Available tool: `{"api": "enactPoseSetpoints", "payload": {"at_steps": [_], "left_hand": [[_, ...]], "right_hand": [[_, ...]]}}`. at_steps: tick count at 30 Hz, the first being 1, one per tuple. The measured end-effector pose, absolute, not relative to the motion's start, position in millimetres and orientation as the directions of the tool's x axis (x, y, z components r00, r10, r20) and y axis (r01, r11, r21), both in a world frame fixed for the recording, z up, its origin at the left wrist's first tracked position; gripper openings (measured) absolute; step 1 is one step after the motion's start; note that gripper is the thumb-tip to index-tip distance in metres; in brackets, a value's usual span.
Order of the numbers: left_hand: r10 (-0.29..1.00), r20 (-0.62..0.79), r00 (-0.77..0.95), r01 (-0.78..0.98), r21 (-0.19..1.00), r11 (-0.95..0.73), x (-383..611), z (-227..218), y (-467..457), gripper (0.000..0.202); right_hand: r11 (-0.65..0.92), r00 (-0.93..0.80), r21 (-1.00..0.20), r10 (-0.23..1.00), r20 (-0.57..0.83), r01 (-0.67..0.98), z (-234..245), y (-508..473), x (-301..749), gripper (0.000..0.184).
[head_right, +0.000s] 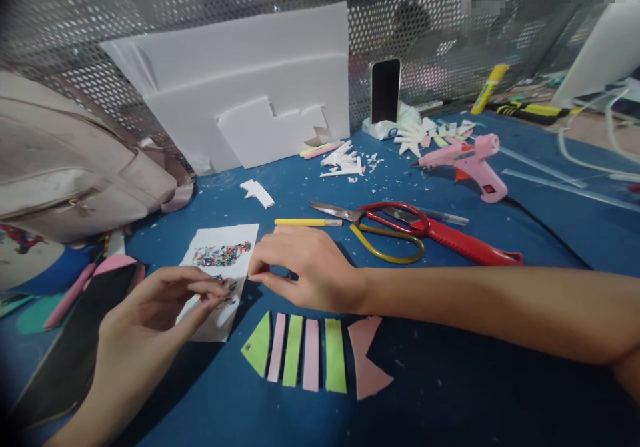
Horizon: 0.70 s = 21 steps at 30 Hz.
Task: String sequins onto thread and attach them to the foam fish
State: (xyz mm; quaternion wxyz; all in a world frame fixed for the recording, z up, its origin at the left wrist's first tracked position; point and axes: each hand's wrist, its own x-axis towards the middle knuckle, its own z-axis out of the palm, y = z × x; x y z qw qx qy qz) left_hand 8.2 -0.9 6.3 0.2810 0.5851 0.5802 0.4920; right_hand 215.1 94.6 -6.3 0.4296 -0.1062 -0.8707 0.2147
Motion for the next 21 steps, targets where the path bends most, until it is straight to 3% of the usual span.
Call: {"api": "enactPoseSetpoints", "payload": {"at_steps": [21], "left_hand": [[0.946,0.233,-0.225,0.383,0.914,-0.134,12.6,14.1,-0.2,0.013]], "right_hand": [[0.883,-0.631,-0.469,0.368,0.683,0.007,-6.7,94.6,214.9,0.014]]}}
